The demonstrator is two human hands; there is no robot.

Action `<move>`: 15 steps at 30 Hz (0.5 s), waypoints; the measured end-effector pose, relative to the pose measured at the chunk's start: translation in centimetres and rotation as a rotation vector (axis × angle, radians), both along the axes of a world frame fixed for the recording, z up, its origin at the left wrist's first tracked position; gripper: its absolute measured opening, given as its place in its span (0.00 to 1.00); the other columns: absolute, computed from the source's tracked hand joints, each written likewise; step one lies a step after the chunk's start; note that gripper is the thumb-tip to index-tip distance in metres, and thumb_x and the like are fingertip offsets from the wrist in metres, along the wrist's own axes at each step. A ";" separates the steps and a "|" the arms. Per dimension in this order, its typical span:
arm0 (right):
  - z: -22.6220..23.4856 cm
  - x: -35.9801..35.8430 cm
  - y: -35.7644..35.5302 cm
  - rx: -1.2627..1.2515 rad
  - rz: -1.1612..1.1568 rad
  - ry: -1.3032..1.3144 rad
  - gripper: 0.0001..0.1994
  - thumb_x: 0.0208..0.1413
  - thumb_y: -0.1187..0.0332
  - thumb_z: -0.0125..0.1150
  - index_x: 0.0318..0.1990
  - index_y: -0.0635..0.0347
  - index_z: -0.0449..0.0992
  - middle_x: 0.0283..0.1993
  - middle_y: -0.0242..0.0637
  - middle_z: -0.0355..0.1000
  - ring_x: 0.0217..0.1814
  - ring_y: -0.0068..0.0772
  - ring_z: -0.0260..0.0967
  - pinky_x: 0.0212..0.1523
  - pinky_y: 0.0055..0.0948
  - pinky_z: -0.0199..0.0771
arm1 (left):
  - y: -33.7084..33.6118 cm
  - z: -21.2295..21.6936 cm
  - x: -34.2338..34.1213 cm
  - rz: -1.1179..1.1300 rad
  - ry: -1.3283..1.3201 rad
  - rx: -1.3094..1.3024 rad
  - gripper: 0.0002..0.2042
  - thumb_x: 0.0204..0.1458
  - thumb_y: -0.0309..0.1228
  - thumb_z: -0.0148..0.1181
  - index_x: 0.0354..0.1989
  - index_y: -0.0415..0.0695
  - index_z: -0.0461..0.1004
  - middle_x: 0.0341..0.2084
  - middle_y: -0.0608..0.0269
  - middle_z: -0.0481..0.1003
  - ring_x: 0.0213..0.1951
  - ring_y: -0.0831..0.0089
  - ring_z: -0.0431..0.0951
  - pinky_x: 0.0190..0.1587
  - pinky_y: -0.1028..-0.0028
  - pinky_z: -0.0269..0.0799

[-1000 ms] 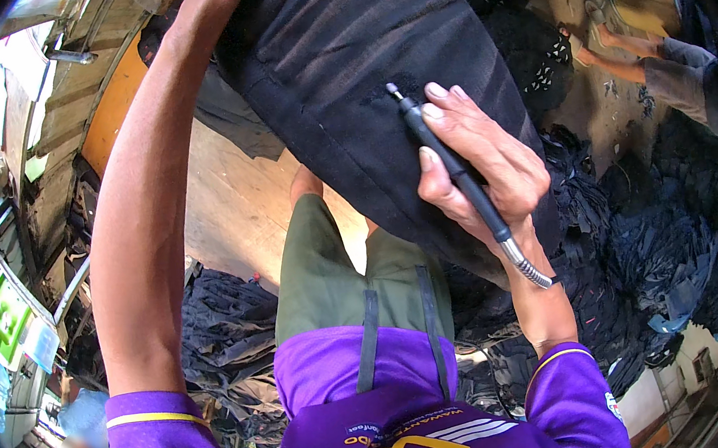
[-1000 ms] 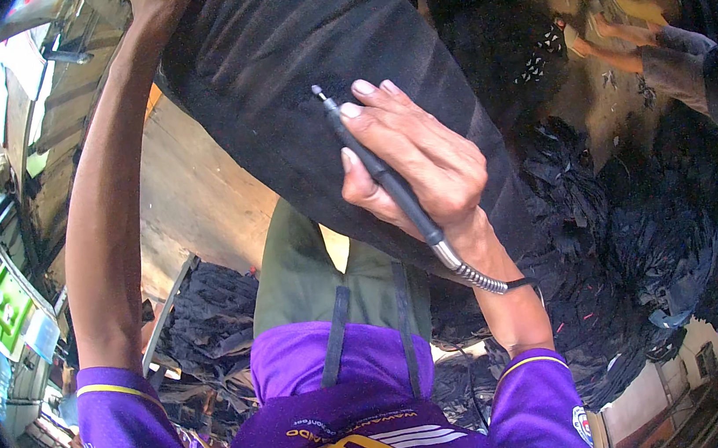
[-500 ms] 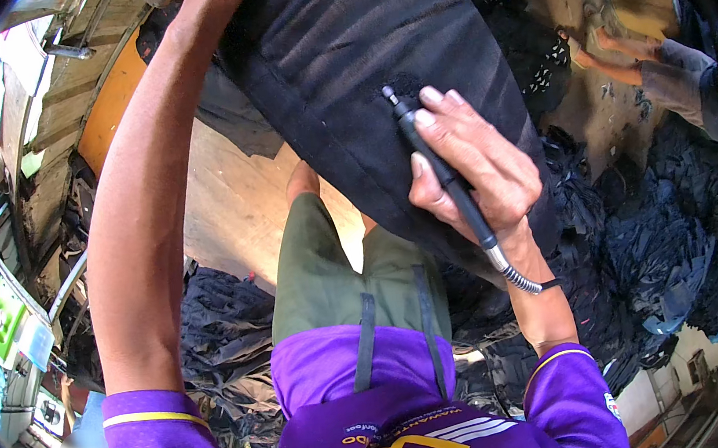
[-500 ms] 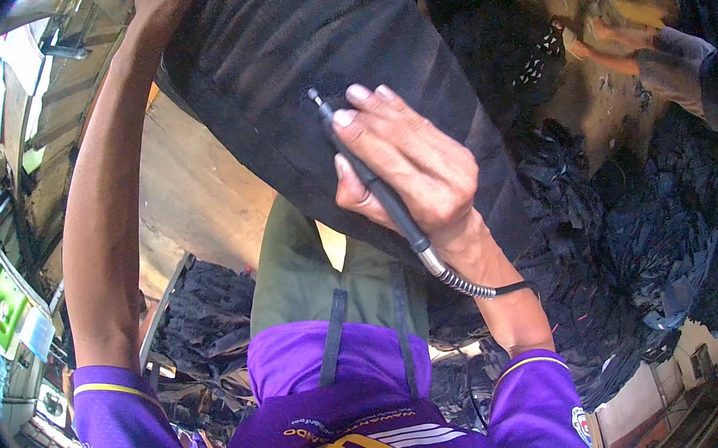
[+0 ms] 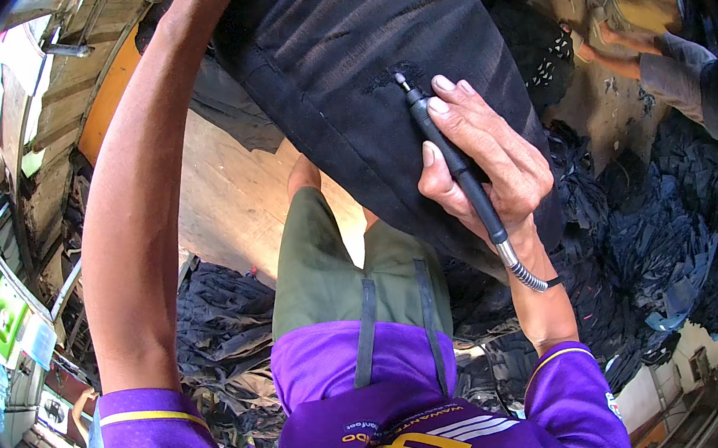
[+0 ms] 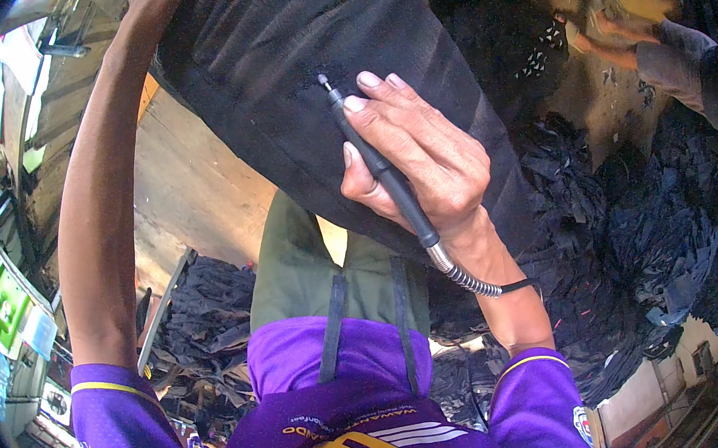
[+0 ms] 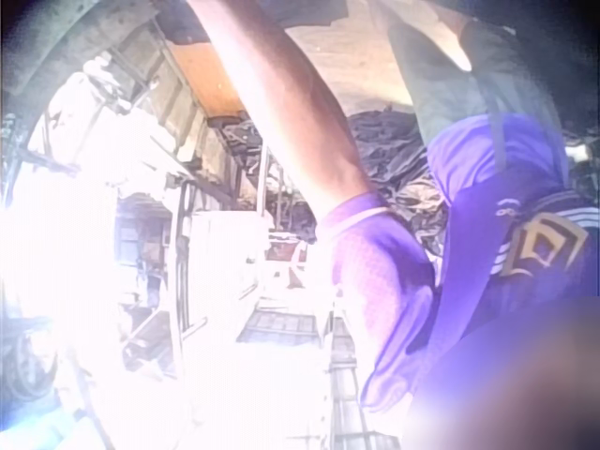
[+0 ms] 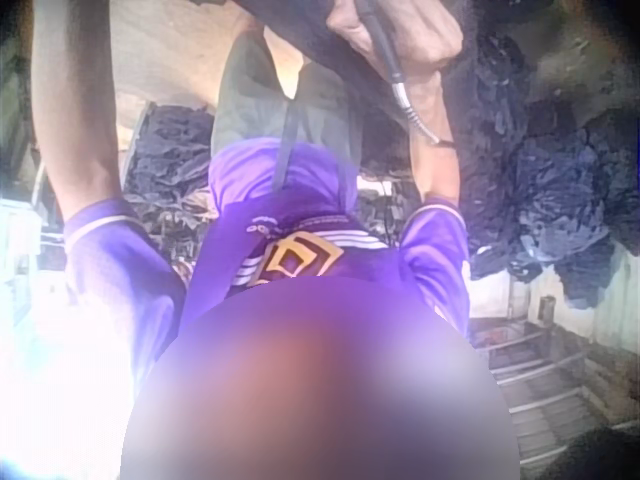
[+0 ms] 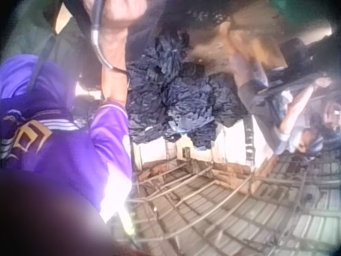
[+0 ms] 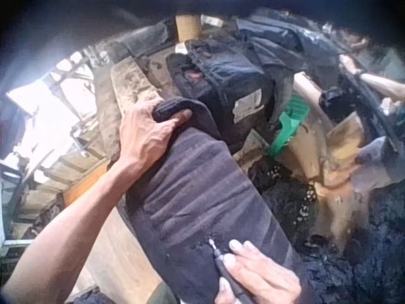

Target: The person uses a rotary grinding tool to distress a pair of black jeans on a wooden workbench. They repeatedly apply the tool to create worn areas, then lift and reposition the jeans to work on different sections.

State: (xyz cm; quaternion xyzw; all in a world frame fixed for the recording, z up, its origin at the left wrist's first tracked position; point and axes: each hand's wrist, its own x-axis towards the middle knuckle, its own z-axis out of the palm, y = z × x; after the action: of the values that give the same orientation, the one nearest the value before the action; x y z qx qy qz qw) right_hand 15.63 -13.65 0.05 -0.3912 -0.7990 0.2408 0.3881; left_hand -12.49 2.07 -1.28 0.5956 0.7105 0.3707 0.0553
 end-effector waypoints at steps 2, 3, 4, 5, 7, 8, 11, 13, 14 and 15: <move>-0.1 -0.1 0.0 0.018 -0.064 -0.016 0.14 0.51 0.76 0.75 0.46 0.69 0.88 0.44 0.50 0.87 0.55 0.52 0.88 0.62 0.48 0.88 | 0.0 0.0 -0.1 0.003 0.015 -0.031 0.22 0.55 0.51 0.76 0.37 0.39 0.86 0.33 0.47 0.84 0.39 0.52 0.85 0.45 0.57 0.76; -0.1 -0.1 -0.1 0.024 -0.030 0.001 0.14 0.51 0.76 0.75 0.46 0.69 0.88 0.44 0.50 0.87 0.55 0.52 0.88 0.62 0.48 0.88 | 0.0 -0.1 -0.1 0.007 0.023 -0.046 0.22 0.55 0.51 0.76 0.37 0.39 0.86 0.33 0.47 0.84 0.39 0.52 0.85 0.44 0.57 0.76; -0.1 -0.1 -0.2 0.010 -0.005 0.004 0.14 0.50 0.77 0.75 0.46 0.69 0.88 0.43 0.49 0.87 0.55 0.52 0.88 0.62 0.49 0.89 | 0.0 -0.1 -0.1 0.011 0.027 -0.045 0.23 0.55 0.51 0.76 0.37 0.40 0.86 0.33 0.47 0.84 0.39 0.52 0.85 0.44 0.57 0.76; -0.1 0.0 -0.2 0.012 0.027 0.016 0.14 0.50 0.77 0.75 0.46 0.69 0.88 0.43 0.49 0.87 0.55 0.52 0.88 0.62 0.49 0.89 | 0.1 -0.1 -0.2 0.013 0.031 -0.043 0.23 0.55 0.51 0.76 0.37 0.40 0.86 0.33 0.47 0.84 0.38 0.52 0.85 0.44 0.57 0.76; -0.2 0.0 -0.3 0.019 -0.049 0.014 0.15 0.51 0.77 0.74 0.48 0.70 0.87 0.43 0.49 0.87 0.55 0.53 0.88 0.62 0.50 0.88 | 0.1 -0.2 -0.2 0.019 0.043 -0.027 0.23 0.54 0.52 0.76 0.37 0.40 0.86 0.32 0.47 0.84 0.38 0.53 0.85 0.44 0.57 0.76; -0.2 0.0 -0.3 0.017 -0.029 0.025 0.15 0.51 0.77 0.74 0.48 0.70 0.87 0.43 0.49 0.87 0.55 0.53 0.88 0.62 0.50 0.88 | 0.1 -0.2 -0.2 0.022 0.052 -0.014 0.23 0.54 0.52 0.76 0.37 0.40 0.86 0.32 0.47 0.84 0.38 0.53 0.85 0.44 0.57 0.76; -0.3 0.1 -0.4 0.026 -0.044 0.011 0.15 0.51 0.76 0.74 0.47 0.70 0.87 0.43 0.49 0.87 0.55 0.53 0.88 0.63 0.50 0.88 | 0.1 -0.2 -0.2 0.018 0.036 -0.025 0.23 0.54 0.52 0.76 0.37 0.40 0.86 0.32 0.48 0.84 0.38 0.53 0.85 0.44 0.57 0.76; -0.2 0.2 -0.5 0.022 -0.068 0.001 0.14 0.52 0.76 0.74 0.47 0.70 0.87 0.43 0.50 0.87 0.55 0.53 0.88 0.62 0.50 0.88 | 0.0 -0.2 -0.2 0.011 0.011 -0.037 0.23 0.54 0.52 0.76 0.37 0.40 0.86 0.33 0.48 0.84 0.38 0.53 0.85 0.44 0.58 0.76; -0.2 0.2 -0.5 0.019 -0.027 0.002 0.14 0.51 0.76 0.74 0.47 0.70 0.87 0.43 0.50 0.86 0.55 0.53 0.88 0.62 0.50 0.88 | 0.0 -0.2 -0.3 0.003 0.001 -0.034 0.23 0.54 0.52 0.76 0.37 0.40 0.86 0.33 0.48 0.84 0.38 0.53 0.85 0.44 0.58 0.76; -0.1 0.2 -0.7 0.010 0.009 0.001 0.14 0.51 0.76 0.74 0.46 0.69 0.87 0.42 0.50 0.86 0.54 0.53 0.88 0.62 0.50 0.88 | 0.1 -0.2 -0.3 -0.006 -0.011 -0.030 0.23 0.54 0.52 0.76 0.38 0.40 0.87 0.34 0.49 0.84 0.38 0.53 0.85 0.45 0.58 0.76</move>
State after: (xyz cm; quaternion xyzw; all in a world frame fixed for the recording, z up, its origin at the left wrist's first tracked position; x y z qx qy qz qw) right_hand 15.80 -14.37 -0.06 -0.3856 -0.8018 0.2388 0.3891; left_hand -12.77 2.12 -1.48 0.5949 0.7138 0.3631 0.0692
